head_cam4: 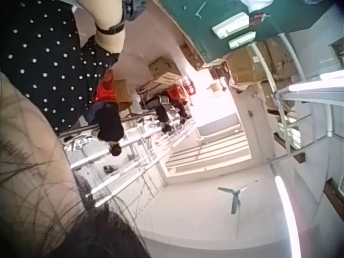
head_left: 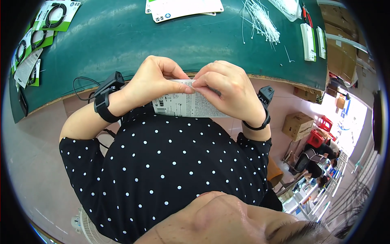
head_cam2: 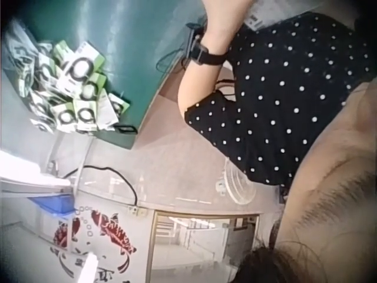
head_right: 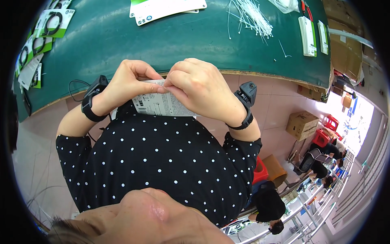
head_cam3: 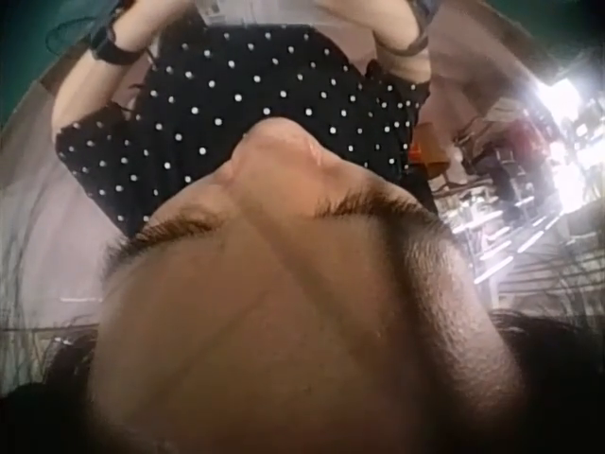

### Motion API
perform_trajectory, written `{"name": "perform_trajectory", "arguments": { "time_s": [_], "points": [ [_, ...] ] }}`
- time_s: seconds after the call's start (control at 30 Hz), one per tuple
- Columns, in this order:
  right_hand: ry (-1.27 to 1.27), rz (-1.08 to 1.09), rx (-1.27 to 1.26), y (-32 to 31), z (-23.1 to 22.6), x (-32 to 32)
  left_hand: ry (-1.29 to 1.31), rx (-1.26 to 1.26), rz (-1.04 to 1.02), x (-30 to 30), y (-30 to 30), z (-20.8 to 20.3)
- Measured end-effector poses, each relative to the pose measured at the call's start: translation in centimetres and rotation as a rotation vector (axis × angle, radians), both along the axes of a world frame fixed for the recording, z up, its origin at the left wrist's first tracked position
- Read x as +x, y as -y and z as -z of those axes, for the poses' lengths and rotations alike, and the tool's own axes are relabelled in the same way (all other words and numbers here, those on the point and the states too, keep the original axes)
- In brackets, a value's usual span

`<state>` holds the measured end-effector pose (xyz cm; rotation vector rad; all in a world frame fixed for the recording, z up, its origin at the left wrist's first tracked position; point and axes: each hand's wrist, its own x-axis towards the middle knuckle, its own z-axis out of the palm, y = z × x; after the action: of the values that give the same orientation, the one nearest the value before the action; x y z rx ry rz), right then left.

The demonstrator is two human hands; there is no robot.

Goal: The person packages a USB cable by placing it onto a cardboard backing, threading a plastic tie through the card and around the cable, and pulling the tie tight by hand. They then turn the package over to inspect it before placing it onto a pile of others on the table.

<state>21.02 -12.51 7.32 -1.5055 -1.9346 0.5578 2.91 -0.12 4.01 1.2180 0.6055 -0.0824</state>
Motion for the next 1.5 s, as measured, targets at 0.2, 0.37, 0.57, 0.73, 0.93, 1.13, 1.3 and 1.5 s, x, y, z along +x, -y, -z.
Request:
{"name": "perform_trajectory", "arguments": {
  "time_s": [0.2, 0.37, 0.57, 0.73, 0.93, 1.13, 1.3, 1.5],
  "points": [
    [-0.015, -0.02, -0.005, 0.3, -0.3, 0.4, 0.048, 0.075, -0.06, -0.2, 0.8, 0.0],
    [-0.052, -0.04, -0.038, 0.3, -0.5, 0.7, 0.046, 0.092, -0.067, -0.2, 0.8, 0.1],
    [-0.023, -0.058, -0.03, 0.2, -0.5, 0.5, 0.071, 0.109, -0.094, -0.3, 0.9, 0.1],
    [-0.125, -0.012, 0.0, 0.5, -1.7, 1.6, 0.204, 0.326, -0.101, -0.9, 1.3, -0.2],
    [-0.538, 0.136, -0.223, 0.8, -0.5, 2.9, 0.736, 0.976, 0.041, -1.6, 1.2, -1.3],
    [-0.471, 0.094, -0.354, 0.7, 1.6, 1.7, 0.879, 1.245, 0.091, -1.6, 1.3, -0.9],
    [-0.407, 0.233, -0.46, 0.9, 2.8, 1.4, 0.885, 1.276, 0.161, -1.7, 1.1, -0.7],
    [-0.664, 0.304, -0.602, 1.4, 4.7, 1.4, 0.897, 1.314, 0.241, -1.5, 0.9, -0.5]
  ]
}}
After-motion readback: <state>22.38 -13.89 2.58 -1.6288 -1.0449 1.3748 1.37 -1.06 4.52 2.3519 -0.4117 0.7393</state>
